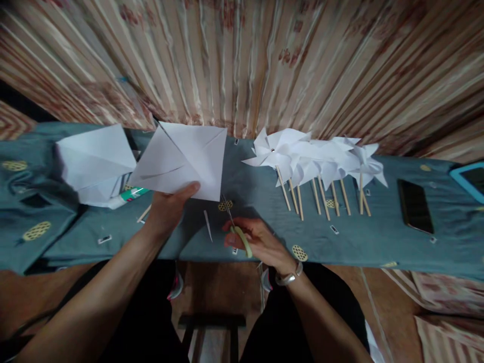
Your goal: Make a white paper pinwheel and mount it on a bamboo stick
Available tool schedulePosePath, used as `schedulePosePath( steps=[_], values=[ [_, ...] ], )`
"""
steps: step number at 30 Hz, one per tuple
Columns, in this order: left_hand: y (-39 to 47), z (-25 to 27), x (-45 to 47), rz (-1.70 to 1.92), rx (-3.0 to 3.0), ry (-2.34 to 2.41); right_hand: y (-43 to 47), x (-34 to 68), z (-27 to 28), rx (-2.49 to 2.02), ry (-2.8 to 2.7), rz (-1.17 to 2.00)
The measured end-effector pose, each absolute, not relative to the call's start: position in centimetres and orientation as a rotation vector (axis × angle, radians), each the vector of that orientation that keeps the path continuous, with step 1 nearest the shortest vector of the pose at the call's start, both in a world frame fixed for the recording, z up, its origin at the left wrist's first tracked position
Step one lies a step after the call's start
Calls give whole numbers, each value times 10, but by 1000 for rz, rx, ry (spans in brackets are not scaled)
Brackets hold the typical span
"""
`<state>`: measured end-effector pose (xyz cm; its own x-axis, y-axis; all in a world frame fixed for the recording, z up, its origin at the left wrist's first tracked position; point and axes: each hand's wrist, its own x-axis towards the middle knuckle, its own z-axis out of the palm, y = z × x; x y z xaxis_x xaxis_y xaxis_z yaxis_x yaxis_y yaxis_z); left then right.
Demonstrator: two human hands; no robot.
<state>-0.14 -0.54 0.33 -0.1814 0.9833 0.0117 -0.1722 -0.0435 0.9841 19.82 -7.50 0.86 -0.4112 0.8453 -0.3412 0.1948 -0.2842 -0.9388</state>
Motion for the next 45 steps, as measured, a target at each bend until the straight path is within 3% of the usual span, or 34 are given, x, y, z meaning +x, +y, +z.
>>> schedulePosePath(
  steps=[45],
  values=[
    [-10, -6, 2, 1275, 1125, 1214, -74, 199, 2, -1343, -1313, 1865]
  ],
)
